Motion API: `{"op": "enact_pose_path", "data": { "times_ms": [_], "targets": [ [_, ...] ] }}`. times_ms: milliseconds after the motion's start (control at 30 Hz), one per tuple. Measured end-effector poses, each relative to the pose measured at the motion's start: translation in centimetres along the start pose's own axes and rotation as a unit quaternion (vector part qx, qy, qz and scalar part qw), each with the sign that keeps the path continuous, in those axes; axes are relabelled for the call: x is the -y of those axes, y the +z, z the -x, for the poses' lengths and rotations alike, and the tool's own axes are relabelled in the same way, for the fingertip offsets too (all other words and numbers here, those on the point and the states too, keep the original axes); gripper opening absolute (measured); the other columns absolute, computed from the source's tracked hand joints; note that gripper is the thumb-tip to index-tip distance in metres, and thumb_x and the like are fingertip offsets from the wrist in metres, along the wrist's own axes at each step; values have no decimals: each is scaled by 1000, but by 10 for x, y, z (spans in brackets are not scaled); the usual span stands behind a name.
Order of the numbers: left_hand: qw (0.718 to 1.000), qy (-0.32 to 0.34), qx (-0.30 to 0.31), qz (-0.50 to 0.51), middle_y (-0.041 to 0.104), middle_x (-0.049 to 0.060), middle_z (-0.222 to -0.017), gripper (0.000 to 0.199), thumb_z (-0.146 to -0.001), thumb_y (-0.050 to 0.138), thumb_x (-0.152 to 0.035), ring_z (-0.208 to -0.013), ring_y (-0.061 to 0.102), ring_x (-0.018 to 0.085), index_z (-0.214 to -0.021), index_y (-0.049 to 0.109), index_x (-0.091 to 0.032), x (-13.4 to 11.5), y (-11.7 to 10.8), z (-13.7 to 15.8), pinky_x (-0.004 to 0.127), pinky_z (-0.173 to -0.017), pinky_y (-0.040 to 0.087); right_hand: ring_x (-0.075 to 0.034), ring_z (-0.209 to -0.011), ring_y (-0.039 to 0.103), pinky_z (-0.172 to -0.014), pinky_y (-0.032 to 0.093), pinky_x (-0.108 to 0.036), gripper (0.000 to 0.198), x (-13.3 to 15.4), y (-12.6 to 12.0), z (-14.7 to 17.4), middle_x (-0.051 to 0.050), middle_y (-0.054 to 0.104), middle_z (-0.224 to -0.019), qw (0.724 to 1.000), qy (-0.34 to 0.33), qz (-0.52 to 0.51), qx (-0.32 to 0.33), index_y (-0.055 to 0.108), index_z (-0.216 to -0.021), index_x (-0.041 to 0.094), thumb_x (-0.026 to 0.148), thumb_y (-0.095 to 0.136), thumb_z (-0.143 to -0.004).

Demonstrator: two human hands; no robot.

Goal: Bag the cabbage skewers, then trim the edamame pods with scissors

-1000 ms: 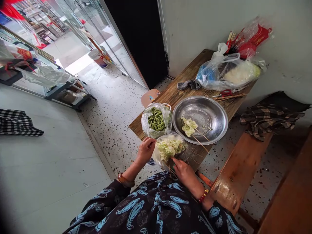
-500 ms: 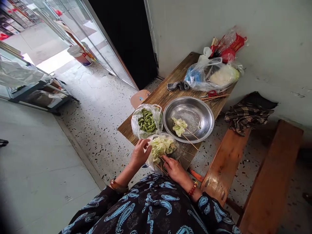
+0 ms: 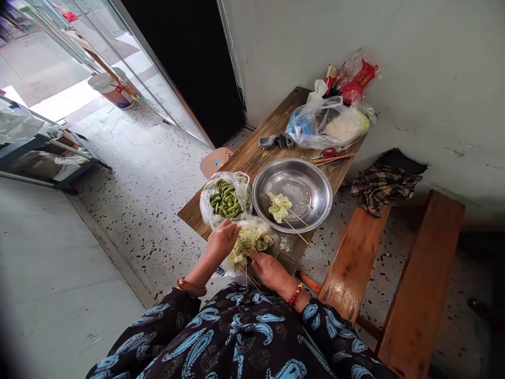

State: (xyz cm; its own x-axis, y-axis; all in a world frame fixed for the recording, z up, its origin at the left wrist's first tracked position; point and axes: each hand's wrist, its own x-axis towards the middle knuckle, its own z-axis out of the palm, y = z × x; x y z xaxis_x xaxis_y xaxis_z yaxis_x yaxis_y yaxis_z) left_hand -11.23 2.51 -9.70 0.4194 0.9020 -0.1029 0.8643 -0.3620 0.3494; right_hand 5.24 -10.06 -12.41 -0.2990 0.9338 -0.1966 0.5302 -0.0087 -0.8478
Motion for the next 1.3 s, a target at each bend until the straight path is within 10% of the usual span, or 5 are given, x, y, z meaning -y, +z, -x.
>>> {"op": "enact_pose_path", "data": {
  "times_ms": [400,667,900,1033,1300],
  "targets": [
    [998,2,29,-48,61,11,-107,40,-88,54,-30,-100,59,26,-126,55,-18,0,-5,13,38,-85,47,-24,-114,58,-100,43,-37,33,-80,-128,-37,-13,63,-122,972,147,106,-151,61,-123,19,28,44,-96],
    [990,-41,-106,81,61,10,-111,37,-87,55,-28,-98,60,23,-123,57,-20,-14,-23,20,40,-88,48,-21,-102,61,-85,54,-41,33,-134,-112,-80,-8,58,-123,958,251,64,-127,57,-120,18,35,57,-92],
    [953,-75,-135,261,63,6,-96,30,-83,57,-25,-85,61,17,-112,64,-19,-26,-22,15,34,-81,51,-18,-85,64,-75,55,-35,31,-124,-107,-60,-7,66,-103,961,201,-11,-187,62,-112,14,37,54,-93],
    [890,-147,-134,410,66,8,-98,33,-83,62,-34,-90,62,18,-111,65,-17,-40,-26,4,33,-81,49,-16,-62,61,-63,50,-30,42,-84,-106,-33,-5,69,-71,963,115,-40,-242,72,-100,13,46,47,-93],
    [647,-134,-84,746,67,8,-106,49,-78,67,-50,-91,63,17,-115,63,-18,-87,-60,-13,29,-80,49,-20,-81,68,-75,54,-35,27,3,-90,11,-9,74,-99,949,-28,-99,-298,73,-104,20,35,55,-90]
  ]
}}
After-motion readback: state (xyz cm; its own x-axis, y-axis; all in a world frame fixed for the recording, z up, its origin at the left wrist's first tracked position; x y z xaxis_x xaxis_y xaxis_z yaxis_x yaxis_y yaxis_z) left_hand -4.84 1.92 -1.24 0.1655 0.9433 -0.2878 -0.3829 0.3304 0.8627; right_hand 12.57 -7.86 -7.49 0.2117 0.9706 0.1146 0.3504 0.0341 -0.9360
